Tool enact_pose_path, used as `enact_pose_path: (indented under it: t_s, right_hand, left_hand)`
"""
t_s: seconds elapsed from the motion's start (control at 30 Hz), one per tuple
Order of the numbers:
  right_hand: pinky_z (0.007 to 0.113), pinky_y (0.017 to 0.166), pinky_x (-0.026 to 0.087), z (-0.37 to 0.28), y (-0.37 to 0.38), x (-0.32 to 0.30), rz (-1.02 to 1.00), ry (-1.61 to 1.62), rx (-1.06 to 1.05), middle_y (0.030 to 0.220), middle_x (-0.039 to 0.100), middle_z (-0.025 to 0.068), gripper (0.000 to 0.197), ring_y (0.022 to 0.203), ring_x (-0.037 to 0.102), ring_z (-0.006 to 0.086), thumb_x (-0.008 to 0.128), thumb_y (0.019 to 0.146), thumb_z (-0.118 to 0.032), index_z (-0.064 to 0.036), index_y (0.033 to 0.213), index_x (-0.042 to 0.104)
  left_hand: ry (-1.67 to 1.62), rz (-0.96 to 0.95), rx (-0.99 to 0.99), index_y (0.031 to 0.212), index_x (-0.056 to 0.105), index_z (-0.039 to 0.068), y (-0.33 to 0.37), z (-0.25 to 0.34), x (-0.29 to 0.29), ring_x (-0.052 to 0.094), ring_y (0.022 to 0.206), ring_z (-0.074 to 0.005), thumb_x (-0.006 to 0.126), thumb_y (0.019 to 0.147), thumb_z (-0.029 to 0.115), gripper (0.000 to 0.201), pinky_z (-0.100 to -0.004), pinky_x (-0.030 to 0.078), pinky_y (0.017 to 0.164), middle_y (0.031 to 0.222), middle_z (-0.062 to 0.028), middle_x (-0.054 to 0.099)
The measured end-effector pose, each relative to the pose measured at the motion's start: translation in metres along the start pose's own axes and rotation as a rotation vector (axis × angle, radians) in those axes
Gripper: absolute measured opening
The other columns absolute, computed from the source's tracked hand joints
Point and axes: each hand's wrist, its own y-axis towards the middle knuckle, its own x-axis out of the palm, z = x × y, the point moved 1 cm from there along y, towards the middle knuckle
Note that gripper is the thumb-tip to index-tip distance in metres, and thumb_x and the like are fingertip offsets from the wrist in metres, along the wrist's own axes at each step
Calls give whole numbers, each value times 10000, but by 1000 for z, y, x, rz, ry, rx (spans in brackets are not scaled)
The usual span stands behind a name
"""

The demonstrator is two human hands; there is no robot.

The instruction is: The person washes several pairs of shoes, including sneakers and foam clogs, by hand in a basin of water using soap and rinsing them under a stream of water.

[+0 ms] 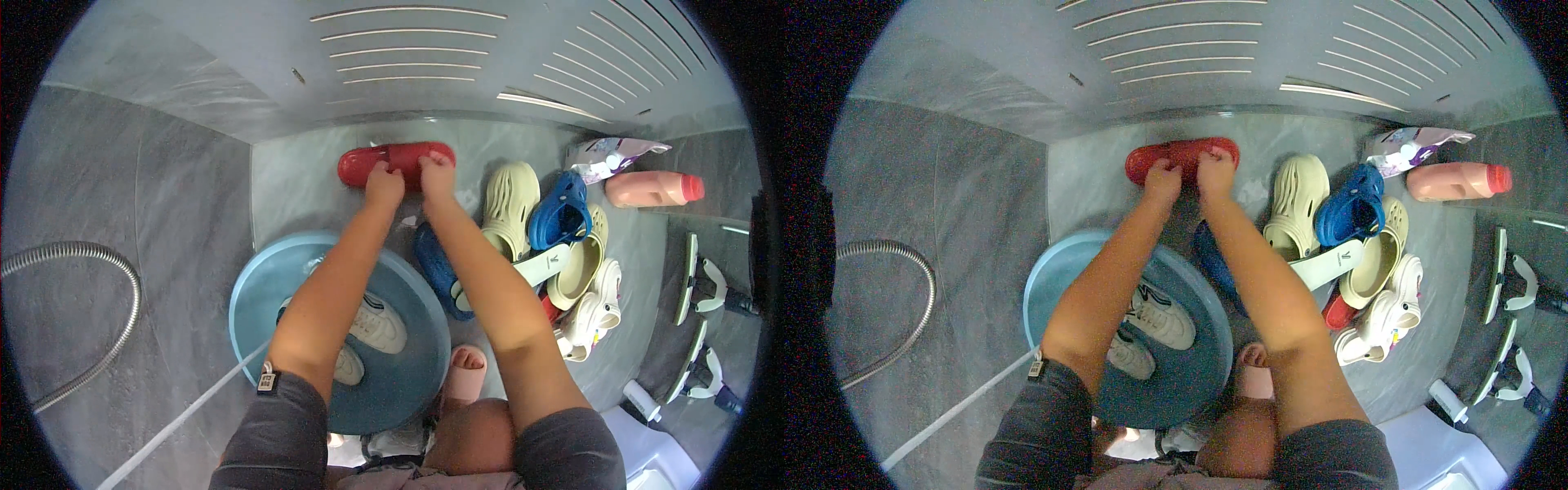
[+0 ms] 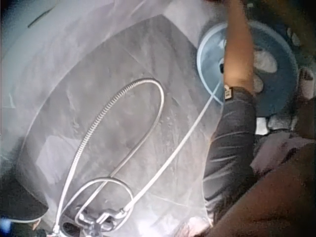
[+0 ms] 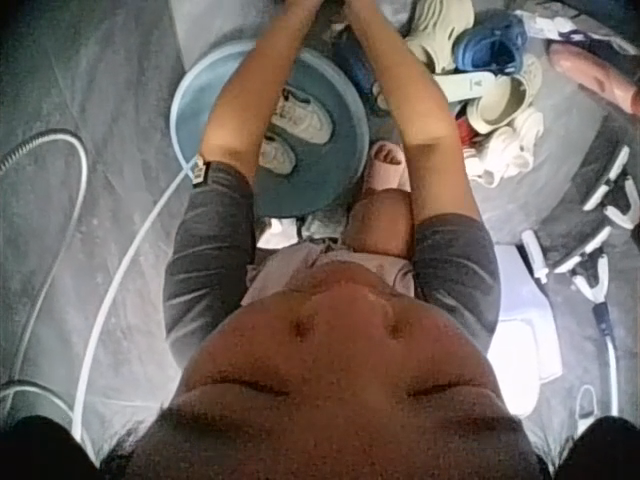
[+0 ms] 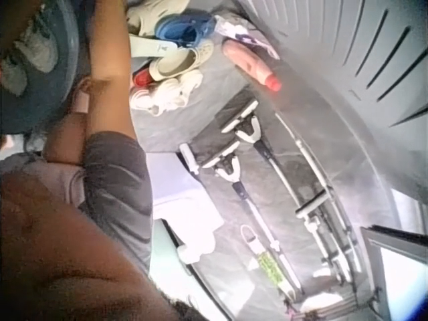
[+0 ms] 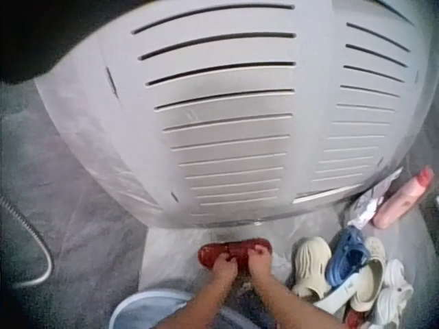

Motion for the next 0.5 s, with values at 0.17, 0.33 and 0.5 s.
enact_pose_path:
  t_s: [0.17, 0.33, 0.5]
  right_hand:
    - [307, 716, 469, -63, -4, -57, 22, -120, -356, 828, 641, 131, 247, 763, 602, 203, 554, 762, -80, -7, 985, 632]
    - [325, 775, 469, -106, -26, -145, 273, -245, -578, 899, 656, 156, 246, 817, 624, 240, 526, 795, -98, -30, 1004, 637]
    - [363, 830, 437, -112, -55, -229, 487, -288, -581, 914, 654, 165, 287, 839, 616, 279, 461, 804, -164, -43, 992, 641]
  left_hand:
    - [-413, -92, 114, 1058, 563, -4, -29, 20, 37, 579, 635, -168, 505, 892, 111, 210, -283, 488, 588, 914, -78, 607]
    - [-361, 95, 516, 1008, 583, -20, -130, 97, 45, 627, 817, -343, 544, 855, 133, 220, -382, 492, 738, 931, -207, 631]
    - [-327, -89, 711, 974, 628, 34, -203, 115, 44, 594, 882, -354, 555, 807, 86, 189, -407, 470, 787, 951, -176, 628]
